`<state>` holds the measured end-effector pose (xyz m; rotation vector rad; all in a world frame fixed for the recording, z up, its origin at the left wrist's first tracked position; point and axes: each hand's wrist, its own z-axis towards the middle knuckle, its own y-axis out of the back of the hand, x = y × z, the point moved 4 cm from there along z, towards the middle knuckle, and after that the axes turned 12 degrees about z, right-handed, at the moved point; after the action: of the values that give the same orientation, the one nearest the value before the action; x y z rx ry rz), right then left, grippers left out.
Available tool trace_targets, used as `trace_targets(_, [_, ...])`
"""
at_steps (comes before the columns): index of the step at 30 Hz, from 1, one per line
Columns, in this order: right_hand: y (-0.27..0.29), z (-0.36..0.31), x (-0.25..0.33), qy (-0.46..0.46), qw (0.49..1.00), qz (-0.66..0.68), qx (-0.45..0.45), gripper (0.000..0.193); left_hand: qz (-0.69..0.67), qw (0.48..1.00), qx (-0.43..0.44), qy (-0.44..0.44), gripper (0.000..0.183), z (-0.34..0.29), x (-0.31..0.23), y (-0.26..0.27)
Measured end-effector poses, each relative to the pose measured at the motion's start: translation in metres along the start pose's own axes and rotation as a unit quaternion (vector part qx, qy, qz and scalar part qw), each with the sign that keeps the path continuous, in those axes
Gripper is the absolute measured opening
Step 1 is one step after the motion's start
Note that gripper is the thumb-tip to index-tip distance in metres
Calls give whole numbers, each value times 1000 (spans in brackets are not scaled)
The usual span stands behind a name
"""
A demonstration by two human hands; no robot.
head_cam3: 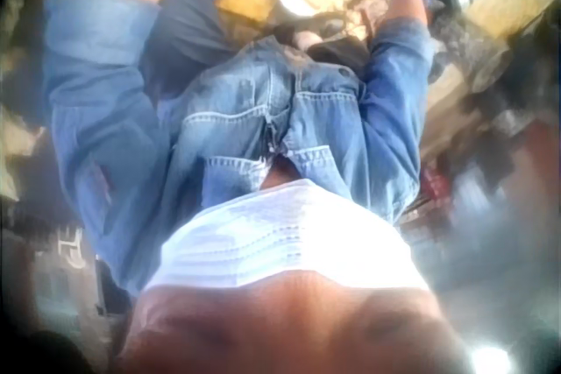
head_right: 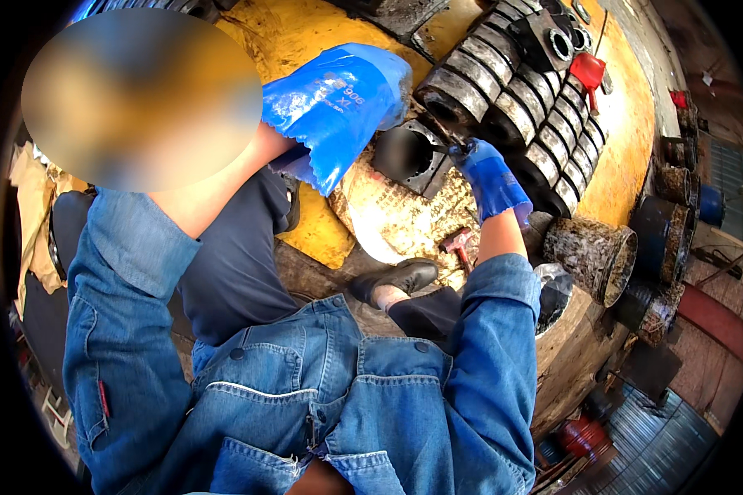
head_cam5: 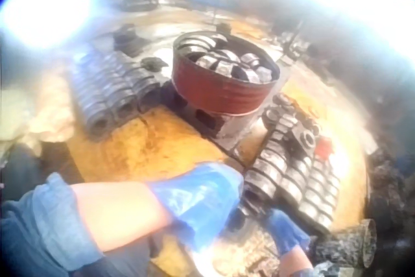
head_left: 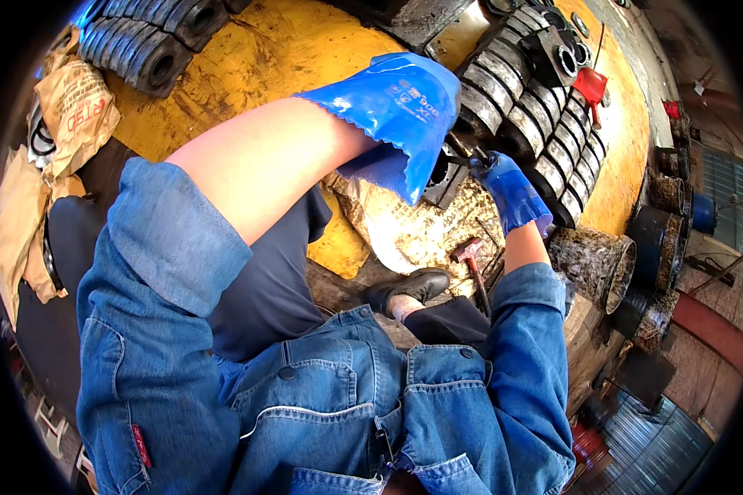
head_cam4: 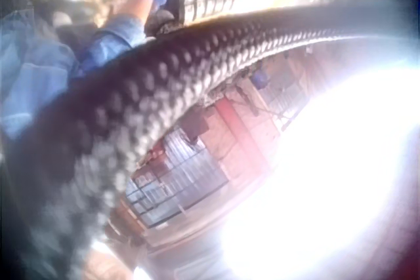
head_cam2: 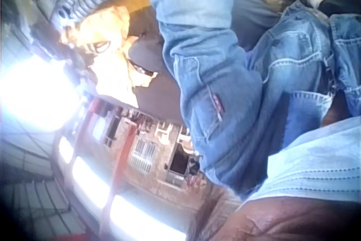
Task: The person, wearing blue gloves, cleans and applies grease to metal industrial components using a scraper and a brush. The person removes residue from a housing, applies grease from a small container, and uses a hammer and scraper to fit and clean various metal pieces on the fabrication floor.
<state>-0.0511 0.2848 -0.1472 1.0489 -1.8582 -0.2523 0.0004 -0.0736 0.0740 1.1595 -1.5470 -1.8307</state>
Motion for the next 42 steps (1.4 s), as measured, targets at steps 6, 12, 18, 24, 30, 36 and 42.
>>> trace_targets(6, [-49,-9,95,9,963,-269,7,36,-5,997,54,62,13,-29,9,16])
trace_targets(12, [-15,5,11,-28,987,-150,-47,35,-1,999,30,27,17,-8,-8,19])
trace_targets(18, [-37,-41,102,-133,983,-123,-15,32,20,998,35,57,21,-39,4,21])
trace_targets(24, [-35,-55,87,-224,970,79,-40,25,19,998,34,57,25,-38,-2,21])
trace_targets(30, [-35,-76,101,-260,931,235,-101,23,20,997,42,66,28,-40,-4,21])
trace_targets(36, [10,-93,30,-234,920,298,-99,21,30,996,45,64,32,-34,-13,29])
trace_targets(42, [81,-224,10,-178,839,465,-222,21,52,994,46,88,36,-25,-17,43])
